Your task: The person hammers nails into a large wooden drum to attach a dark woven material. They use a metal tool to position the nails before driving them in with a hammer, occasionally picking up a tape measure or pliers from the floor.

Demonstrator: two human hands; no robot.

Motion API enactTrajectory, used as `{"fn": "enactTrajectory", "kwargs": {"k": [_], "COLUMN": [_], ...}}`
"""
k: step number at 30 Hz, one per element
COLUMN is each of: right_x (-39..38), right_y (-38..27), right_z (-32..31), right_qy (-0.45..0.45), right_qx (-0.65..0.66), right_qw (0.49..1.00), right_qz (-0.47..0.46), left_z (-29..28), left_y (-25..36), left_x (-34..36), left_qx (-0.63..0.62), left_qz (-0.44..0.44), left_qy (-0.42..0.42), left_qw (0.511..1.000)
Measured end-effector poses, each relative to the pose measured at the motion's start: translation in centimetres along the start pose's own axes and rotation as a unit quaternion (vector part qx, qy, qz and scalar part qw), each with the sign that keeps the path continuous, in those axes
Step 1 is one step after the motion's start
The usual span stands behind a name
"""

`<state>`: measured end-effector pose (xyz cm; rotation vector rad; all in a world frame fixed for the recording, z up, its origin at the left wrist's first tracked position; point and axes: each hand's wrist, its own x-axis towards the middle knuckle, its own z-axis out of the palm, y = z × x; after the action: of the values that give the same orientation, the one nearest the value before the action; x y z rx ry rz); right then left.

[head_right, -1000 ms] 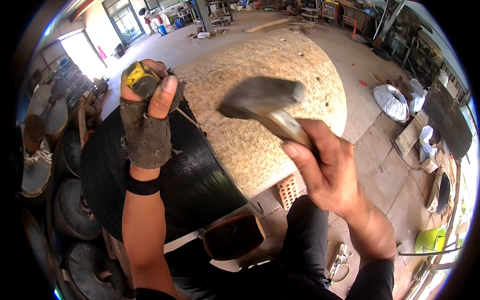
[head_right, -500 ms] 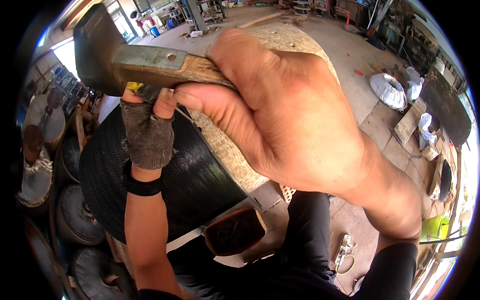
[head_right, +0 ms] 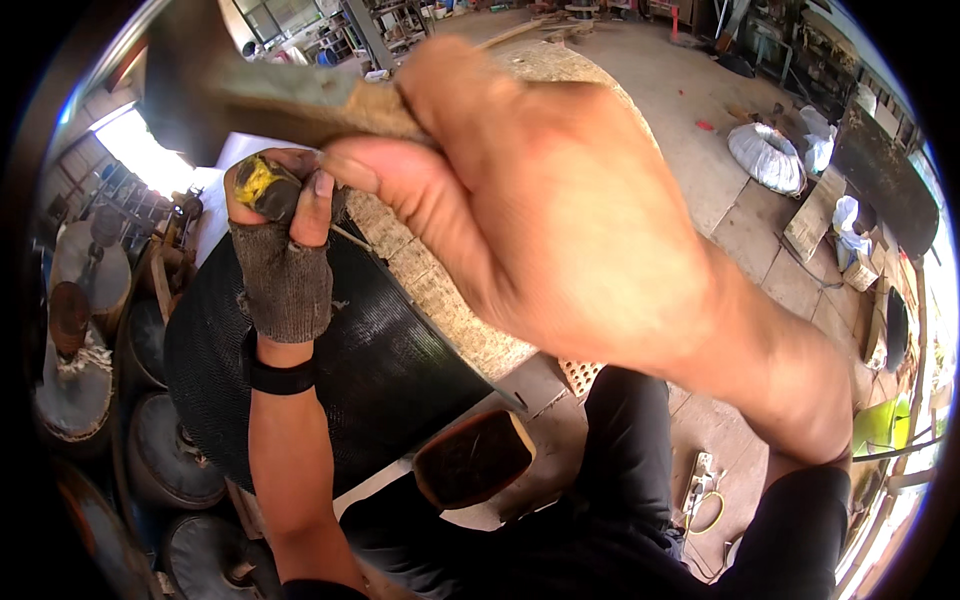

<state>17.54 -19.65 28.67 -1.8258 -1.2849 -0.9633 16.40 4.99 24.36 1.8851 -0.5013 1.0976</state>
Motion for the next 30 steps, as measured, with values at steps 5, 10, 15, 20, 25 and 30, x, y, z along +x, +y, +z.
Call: {"fn": "enactTrajectory", "kwargs": {"k": [5, 10, 15, 20, 25, 30], "right_x": [-0.7, -1.0, -1.4, -0.8, -0.6, -1.0], "right_y": [0.2, -0.3, 0.5, 0.0, -0.3, -0.3], "right_z": [0.3, 0.2, 0.5, 1.1, 0.8, 0.1], "right_qy": [-0.094, -0.058, -0.049, -0.091, -0.105, -0.032], "right_qx": [-0.047, -0.033, 0.007, -0.001, -0.038, 0.015], "right_qw": [0.990, 0.997, 0.998, 0.992, 0.992, 0.998], "right_qz": [0.091, 0.041, 0.039, 0.082, 0.066, 0.056], "left_z": [0.4, 0.6, -0.6, 0.5, 0.6, -0.2], "left_y": [-0.4, -0.1, -0.6, 0.1, 0.6, -0.1], "left_x": [0.0, -0.5, -0.7, -1.0, -1.2, -1.1], "left_qx": [-0.018, 0.039, 0.033, -0.044, -0.067, 0.023], "left_qz": [-0.013, 0.004, -0.022, -0.019, -0.016, -0.012], "left_qy": [0.029, 0.051, 0.079, 0.065, 0.060, 0.065], "left_qw": [0.999, 0.998, 0.996, 0.997, 0.996, 0.998]}}
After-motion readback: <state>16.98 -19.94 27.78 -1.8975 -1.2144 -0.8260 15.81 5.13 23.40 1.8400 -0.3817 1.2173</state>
